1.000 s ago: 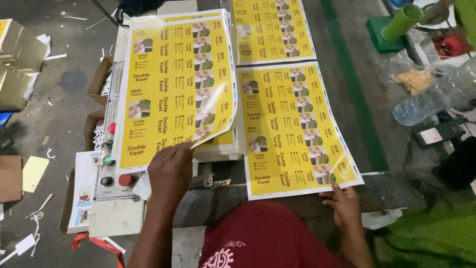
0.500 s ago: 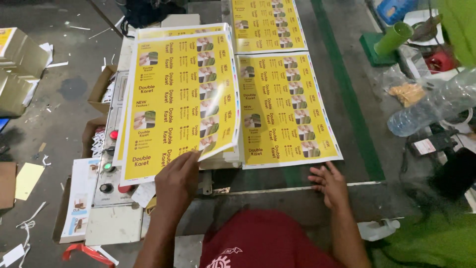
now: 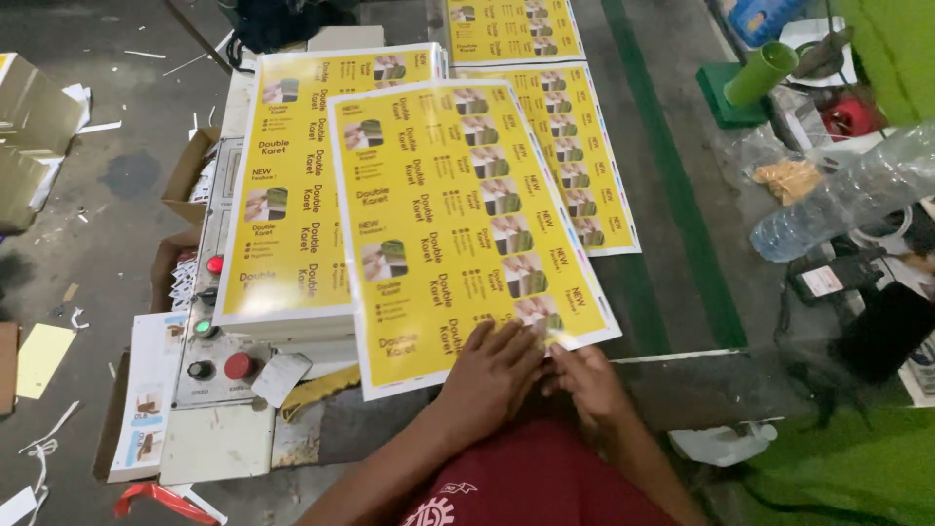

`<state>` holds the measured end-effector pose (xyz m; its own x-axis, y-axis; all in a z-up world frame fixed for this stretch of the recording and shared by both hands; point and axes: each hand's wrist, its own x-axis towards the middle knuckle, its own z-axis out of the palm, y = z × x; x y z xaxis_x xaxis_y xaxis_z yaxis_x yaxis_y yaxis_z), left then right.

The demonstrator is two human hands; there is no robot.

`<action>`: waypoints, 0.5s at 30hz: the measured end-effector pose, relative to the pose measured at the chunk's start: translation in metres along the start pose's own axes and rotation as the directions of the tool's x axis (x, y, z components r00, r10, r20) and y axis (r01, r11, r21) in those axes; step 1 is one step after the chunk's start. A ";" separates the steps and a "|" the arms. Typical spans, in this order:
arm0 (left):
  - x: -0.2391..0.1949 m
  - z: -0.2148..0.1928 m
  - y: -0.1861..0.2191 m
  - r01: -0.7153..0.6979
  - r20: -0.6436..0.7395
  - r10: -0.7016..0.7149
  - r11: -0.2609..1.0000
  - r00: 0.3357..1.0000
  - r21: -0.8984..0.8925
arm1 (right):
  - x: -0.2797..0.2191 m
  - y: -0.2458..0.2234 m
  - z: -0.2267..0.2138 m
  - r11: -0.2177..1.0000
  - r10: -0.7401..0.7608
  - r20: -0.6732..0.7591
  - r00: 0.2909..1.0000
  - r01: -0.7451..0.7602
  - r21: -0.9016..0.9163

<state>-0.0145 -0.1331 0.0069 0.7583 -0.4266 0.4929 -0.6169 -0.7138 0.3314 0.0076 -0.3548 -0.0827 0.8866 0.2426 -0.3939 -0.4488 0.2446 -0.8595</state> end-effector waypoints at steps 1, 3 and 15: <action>0.002 -0.005 0.000 -0.034 0.050 0.036 0.999 0.998 -0.030 | 0.004 0.002 -0.010 0.996 -0.034 -0.005 0.999 0.034 0.087; 0.001 -0.014 -0.009 -0.067 0.097 0.072 0.996 0.993 -0.060 | 0.011 0.006 -0.032 0.983 -0.068 -0.012 0.998 0.069 0.173; -0.039 -0.065 -0.108 0.379 -0.174 -0.337 0.840 0.925 0.388 | -0.010 0.044 -0.154 0.970 -0.199 -0.381 0.903 0.237 0.056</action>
<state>0.0090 -0.0027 0.0040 0.8728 -0.0576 0.4846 -0.1492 -0.9769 0.1527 -0.0037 -0.4910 -0.1668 0.9325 -0.1870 -0.3089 -0.2314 0.3471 -0.9088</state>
